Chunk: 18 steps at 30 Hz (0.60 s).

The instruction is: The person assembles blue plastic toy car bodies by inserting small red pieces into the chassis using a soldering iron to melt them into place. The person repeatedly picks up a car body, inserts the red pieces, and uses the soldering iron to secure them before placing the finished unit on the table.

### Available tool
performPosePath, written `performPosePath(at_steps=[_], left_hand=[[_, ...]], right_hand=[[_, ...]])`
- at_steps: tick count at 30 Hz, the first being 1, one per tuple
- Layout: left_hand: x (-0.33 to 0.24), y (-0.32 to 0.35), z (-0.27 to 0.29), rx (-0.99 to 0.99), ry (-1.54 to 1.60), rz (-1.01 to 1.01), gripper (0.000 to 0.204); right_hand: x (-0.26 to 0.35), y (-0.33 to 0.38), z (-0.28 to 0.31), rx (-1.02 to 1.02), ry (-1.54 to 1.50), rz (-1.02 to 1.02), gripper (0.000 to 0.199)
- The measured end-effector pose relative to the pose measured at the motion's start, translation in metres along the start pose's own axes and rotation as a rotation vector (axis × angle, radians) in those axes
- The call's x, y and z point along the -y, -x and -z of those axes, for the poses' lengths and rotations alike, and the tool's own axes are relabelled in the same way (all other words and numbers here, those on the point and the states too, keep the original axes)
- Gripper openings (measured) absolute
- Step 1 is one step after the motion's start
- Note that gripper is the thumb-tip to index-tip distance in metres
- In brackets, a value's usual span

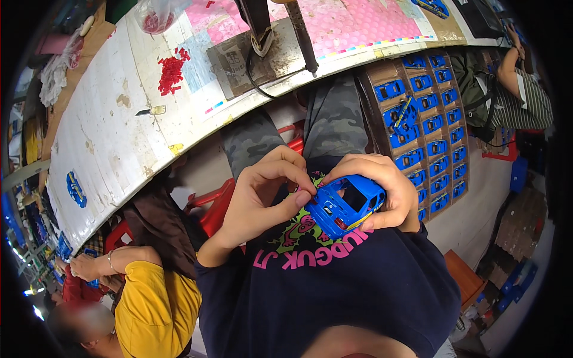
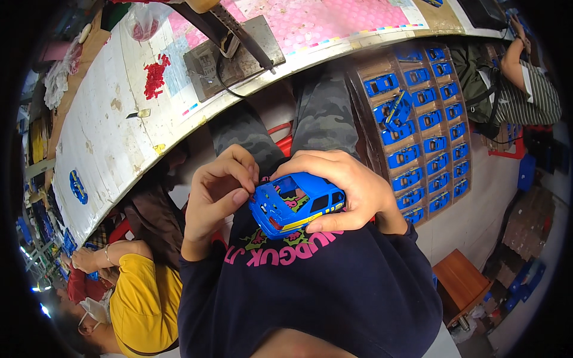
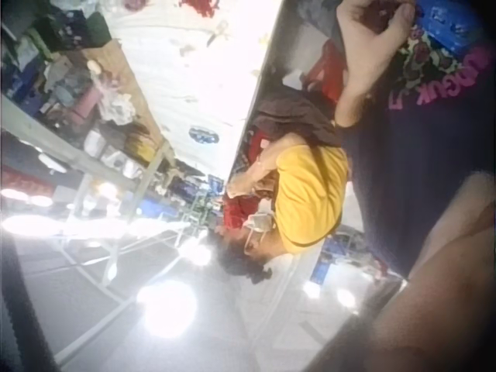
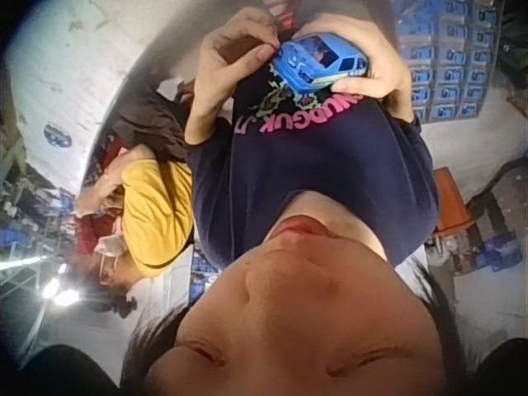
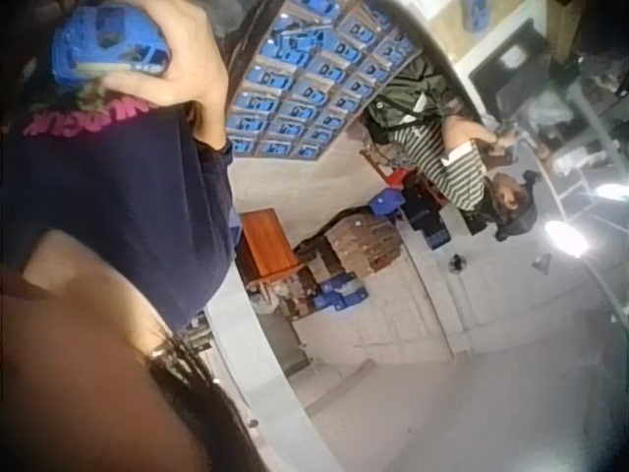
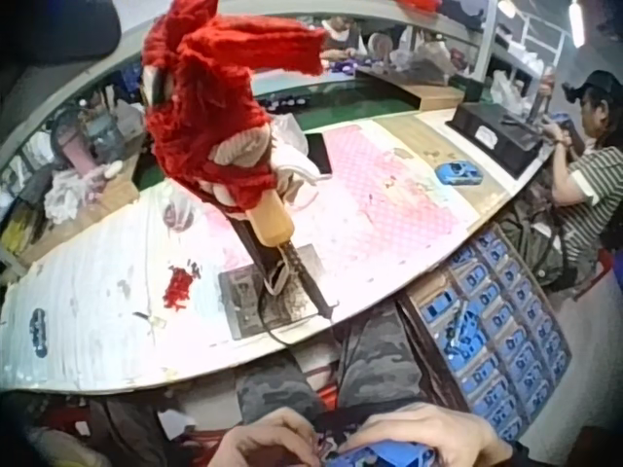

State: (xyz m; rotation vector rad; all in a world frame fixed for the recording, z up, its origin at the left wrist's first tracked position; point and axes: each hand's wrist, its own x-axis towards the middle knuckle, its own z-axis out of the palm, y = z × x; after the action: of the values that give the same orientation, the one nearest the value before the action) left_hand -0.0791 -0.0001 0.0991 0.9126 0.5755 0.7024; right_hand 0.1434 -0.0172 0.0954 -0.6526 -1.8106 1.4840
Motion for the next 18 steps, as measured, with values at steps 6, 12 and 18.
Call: performPosePath(at_steps=[6,12,18], left_hand=[[-0.0064,-0.0022,0.0027,-0.032,-0.222,-0.032,0.011],[-0.0077,-0.0021,0.0009,-0.081,-0.307,-0.053,0.012],[-0.0055,-0.0038,-0.0009,-0.103,-0.265,-0.033,0.012]], right_hand=[[0.0003,0.0022,0.0015,-0.026,0.076,-0.013,0.060],[0.0003,0.0028,0.0010,-0.079,0.213,0.018,0.059],[0.0046,0.0020,0.0011,-0.112,0.365,0.038,0.059]])
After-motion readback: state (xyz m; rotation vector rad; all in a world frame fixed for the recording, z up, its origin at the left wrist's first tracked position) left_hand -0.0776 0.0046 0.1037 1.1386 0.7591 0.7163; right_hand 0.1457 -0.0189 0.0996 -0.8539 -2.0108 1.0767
